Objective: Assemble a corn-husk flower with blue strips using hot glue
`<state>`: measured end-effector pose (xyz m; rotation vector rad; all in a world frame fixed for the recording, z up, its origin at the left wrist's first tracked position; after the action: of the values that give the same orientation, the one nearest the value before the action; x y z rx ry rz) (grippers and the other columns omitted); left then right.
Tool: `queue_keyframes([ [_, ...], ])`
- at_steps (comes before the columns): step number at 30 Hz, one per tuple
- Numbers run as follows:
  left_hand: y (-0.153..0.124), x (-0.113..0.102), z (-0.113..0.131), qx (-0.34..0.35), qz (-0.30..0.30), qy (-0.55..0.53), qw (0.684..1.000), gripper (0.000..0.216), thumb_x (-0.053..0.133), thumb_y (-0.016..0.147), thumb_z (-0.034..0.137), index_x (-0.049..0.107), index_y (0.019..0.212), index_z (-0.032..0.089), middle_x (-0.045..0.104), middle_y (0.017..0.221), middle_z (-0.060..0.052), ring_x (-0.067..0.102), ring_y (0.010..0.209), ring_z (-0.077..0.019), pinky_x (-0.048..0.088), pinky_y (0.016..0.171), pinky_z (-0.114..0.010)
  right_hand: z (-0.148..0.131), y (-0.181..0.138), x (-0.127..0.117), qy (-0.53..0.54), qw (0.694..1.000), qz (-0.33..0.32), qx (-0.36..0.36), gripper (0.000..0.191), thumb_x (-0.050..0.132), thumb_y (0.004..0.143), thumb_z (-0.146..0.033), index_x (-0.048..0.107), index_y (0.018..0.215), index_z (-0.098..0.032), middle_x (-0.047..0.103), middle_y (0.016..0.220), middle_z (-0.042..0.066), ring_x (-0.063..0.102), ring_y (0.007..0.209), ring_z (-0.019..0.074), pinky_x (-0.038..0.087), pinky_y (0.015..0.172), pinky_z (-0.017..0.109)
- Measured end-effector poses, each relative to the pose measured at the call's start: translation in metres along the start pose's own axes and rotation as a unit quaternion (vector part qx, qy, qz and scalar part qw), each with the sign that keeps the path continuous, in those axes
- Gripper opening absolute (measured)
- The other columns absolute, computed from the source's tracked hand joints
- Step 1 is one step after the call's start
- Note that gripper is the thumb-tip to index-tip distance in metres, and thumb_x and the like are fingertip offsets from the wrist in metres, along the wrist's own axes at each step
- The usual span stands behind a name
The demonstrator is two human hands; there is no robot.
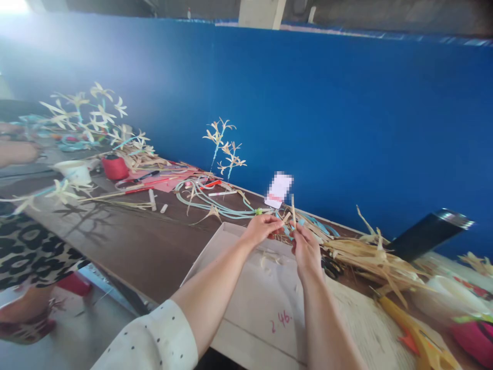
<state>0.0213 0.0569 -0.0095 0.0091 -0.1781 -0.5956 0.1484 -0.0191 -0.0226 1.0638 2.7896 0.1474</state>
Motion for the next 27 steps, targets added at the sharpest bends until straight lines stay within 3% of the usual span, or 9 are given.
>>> queue_keyframes([
  [5, -0.001, -0.001, 0.0, 0.022, -0.026, 0.025, 0.999, 0.034, 0.063, 0.072, 0.045, 0.066, 0.085, 0.014, 0.066, 0.082, -0.007, 0.056, 0.067, -0.0113, 0.044, 0.055, -0.021, -0.004, -0.007, 0.004, 0.025, 0.998, -0.045, 0.025, 0.043, 0.062, 0.069, -0.037, 0.067, 0.109, -0.023, 0.059, 0.065, 0.0, 0.043, 0.047, 0.0107, 0.031, 0.043, 0.023],
  [14, -0.004, -0.002, 0.007, 0.047, -0.043, 0.065, 0.996, 0.033, 0.064, 0.07, 0.044, 0.066, 0.083, 0.013, 0.066, 0.077, -0.007, 0.055, 0.065, -0.0117, 0.043, 0.056, -0.022, -0.013, -0.013, 0.008, 0.076, 0.995, -0.051, 0.033, 0.043, 0.066, 0.065, -0.038, 0.068, 0.103, -0.019, 0.064, 0.07, 0.002, 0.049, 0.052, 0.011, 0.031, 0.042, 0.021],
  [20, -0.007, -0.001, 0.012, 0.039, -0.055, 0.083, 0.994, 0.03, 0.06, 0.074, 0.041, 0.066, 0.085, 0.014, 0.065, 0.077, -0.007, 0.056, 0.067, -0.0126, 0.043, 0.054, -0.021, -0.013, -0.014, 0.008, 0.083, 0.995, -0.017, 0.054, 0.041, 0.069, 0.063, -0.038, 0.07, 0.099, -0.018, 0.064, 0.07, 0.002, 0.05, 0.056, 0.0116, 0.032, 0.042, 0.02],
  [23, -0.007, -0.002, 0.012, 0.031, -0.066, 0.059, 0.996, 0.031, 0.06, 0.074, 0.042, 0.066, 0.085, 0.013, 0.063, 0.074, -0.006, 0.055, 0.066, -0.0113, 0.042, 0.054, -0.02, -0.012, -0.011, 0.004, 0.148, 0.987, -0.001, 0.057, 0.043, 0.071, 0.062, -0.036, 0.068, 0.101, -0.019, 0.064, 0.075, 0.003, 0.048, 0.054, 0.0094, 0.03, 0.041, 0.019],
  [27, -0.008, -0.005, 0.01, -0.025, -0.117, -0.06, 0.991, 0.031, 0.065, 0.071, 0.042, 0.062, 0.08, 0.013, 0.056, 0.066, -0.001, 0.049, 0.058, -0.0065, 0.036, 0.049, -0.016, -0.018, -0.012, 0.0, 0.28, 0.951, -0.11, 0.075, 0.043, 0.071, 0.064, -0.033, 0.065, 0.105, -0.023, 0.058, 0.07, -0.002, 0.04, 0.047, 0.0048, 0.022, 0.037, 0.015],
])
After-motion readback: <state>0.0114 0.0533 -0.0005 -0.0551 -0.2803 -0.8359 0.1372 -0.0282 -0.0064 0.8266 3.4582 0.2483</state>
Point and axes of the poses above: each hand's wrist, its own y-axis towards the middle knuckle, its own x-axis out of the palm, z = x × y, the point moved 2 cm from there along y, towards the middle knuckle
